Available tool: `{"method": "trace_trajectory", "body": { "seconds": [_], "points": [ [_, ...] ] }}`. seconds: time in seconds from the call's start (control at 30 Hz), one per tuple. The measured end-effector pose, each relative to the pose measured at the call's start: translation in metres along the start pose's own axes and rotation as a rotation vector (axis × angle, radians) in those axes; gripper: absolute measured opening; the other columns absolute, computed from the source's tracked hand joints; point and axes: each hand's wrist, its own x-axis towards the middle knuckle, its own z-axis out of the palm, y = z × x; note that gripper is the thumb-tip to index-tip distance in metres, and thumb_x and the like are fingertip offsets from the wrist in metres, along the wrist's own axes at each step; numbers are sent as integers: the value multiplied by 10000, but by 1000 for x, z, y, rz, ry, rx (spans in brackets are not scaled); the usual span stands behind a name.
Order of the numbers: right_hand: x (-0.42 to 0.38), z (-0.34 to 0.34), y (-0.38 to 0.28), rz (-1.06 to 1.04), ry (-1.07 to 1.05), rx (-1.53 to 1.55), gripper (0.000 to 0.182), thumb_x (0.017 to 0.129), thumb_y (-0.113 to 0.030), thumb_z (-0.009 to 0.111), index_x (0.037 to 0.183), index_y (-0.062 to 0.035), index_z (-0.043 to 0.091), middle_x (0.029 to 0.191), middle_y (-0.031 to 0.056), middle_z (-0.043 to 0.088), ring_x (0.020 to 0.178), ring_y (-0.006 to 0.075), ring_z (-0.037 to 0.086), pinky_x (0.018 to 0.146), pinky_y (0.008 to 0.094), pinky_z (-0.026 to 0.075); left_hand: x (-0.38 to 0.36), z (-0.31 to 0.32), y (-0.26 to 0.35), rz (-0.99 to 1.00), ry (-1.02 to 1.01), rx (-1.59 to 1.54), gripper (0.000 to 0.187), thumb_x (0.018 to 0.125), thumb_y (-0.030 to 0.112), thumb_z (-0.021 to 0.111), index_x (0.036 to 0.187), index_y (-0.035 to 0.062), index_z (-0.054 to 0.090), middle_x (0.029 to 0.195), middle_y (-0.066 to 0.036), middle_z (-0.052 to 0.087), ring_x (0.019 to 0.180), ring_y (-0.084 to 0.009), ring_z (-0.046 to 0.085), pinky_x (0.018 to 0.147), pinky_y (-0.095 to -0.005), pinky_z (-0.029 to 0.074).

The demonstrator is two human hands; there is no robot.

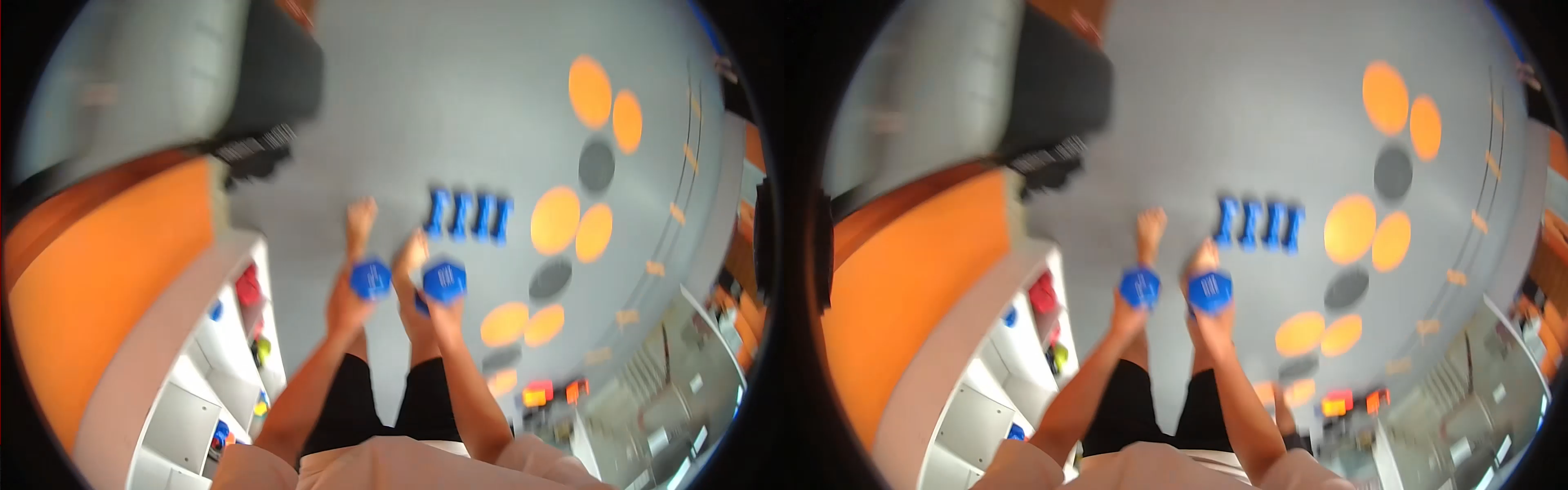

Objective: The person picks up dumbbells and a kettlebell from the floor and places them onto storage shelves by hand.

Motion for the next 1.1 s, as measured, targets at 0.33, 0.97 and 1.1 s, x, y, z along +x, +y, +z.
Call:
{"method": "trace_trajectory", "body": {
  "seconds": [0.33, 0.97, 1.1],
  "points": [
    [-248, -130, -205, -909, -1023, -46, 355, 571, -151, 804, 860, -56, 621, 770, 55, 617, 703, 151, 596, 651, 293, 482, -357, -124, 271, 222, 730, -524, 243, 658, 74, 732, 889, 69, 659, 861, -52, 672, 823, -130, 631, 760, -296, 503],
    [-456, -131, -111, -822, -1691, -674, 105, 786, -56, 602, 743, -59, 506, 698, 12, 508, 671, 112, 494, 649, 248, 393, -632, 59, 173, 209, 1884, -746, 169, 638, 102, 717, 750, 53, 601, 706, -63, 613, 639, -150, 584, 588, -308, 462],
    [-528, -135, -67, -778, -1871, -707, 133, 787, -25, 579, 722, -57, 468, 691, 24, 483, 672, 132, 479, 672, 242, 369, -708, 80, 151, 195, 1794, -708, 132, 656, 87, 705, 728, 39, 605, 654, -65, 607, 587, -139, 572, 570, -302, 449]
  ]
}}
